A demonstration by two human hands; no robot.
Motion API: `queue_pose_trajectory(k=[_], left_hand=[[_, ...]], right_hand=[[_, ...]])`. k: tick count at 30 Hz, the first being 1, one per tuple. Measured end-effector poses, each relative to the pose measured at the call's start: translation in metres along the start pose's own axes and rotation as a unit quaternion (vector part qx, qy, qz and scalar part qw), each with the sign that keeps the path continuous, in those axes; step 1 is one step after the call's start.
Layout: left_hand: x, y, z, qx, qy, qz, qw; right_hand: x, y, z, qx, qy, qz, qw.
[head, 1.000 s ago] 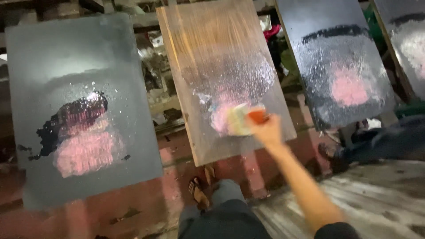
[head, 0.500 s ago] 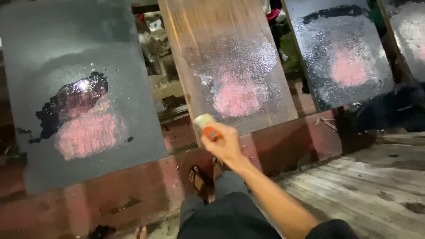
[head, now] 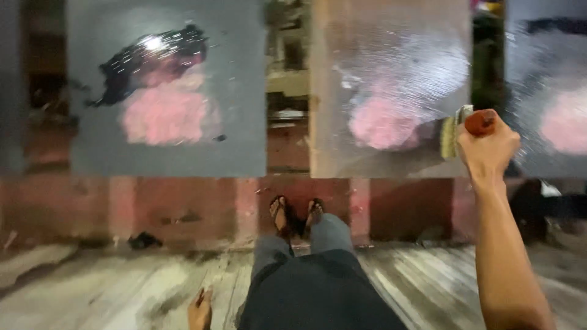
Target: Applying adhesive to boards using a brush and a container in preparation for screen printing.
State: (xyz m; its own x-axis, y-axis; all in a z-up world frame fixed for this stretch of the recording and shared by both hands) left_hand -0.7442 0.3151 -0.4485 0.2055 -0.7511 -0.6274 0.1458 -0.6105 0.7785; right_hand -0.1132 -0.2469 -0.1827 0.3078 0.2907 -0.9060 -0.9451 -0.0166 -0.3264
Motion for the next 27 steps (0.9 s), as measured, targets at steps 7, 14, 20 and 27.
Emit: queue_pose_trajectory(k=[7,14,20,27], left_hand=[[-0.006,0.117,-0.064,-0.005,0.089,0.024,0.996],[0.053,0.091,-0.040,-0.045,0.044,-0.016,0.998],[0.100,0.145,-0.087,-0.194,0.015,0.104,0.975],[0.101,0.202,-0.129,-0.104,-0.092,0.024,0.990]], right_hand=[[0.010,-0.026,0.241,0.158,-0.348,0.192,0.904],[0.042,-0.069,0.026,0.139,-0.266,0.014,0.954],[-0.005,-0.111,0.046,0.099,-0.212,0.063,0.970],[0.084,-0.108,0.237,0.202,-0.305,0.223,0.904]])
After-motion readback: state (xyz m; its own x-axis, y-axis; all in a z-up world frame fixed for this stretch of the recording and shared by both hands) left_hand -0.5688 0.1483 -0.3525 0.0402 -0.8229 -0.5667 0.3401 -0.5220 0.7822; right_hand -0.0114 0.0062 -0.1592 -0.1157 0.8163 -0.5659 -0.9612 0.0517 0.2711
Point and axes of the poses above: each hand's wrist, its own y-axis away from the middle knuckle, its own x-axis out of the palm, z = x × y, the point moved 4 cm from there along -y, towards the middle knuckle, and after that the axes turned 1 degree about -y, right-handed, at the moved point
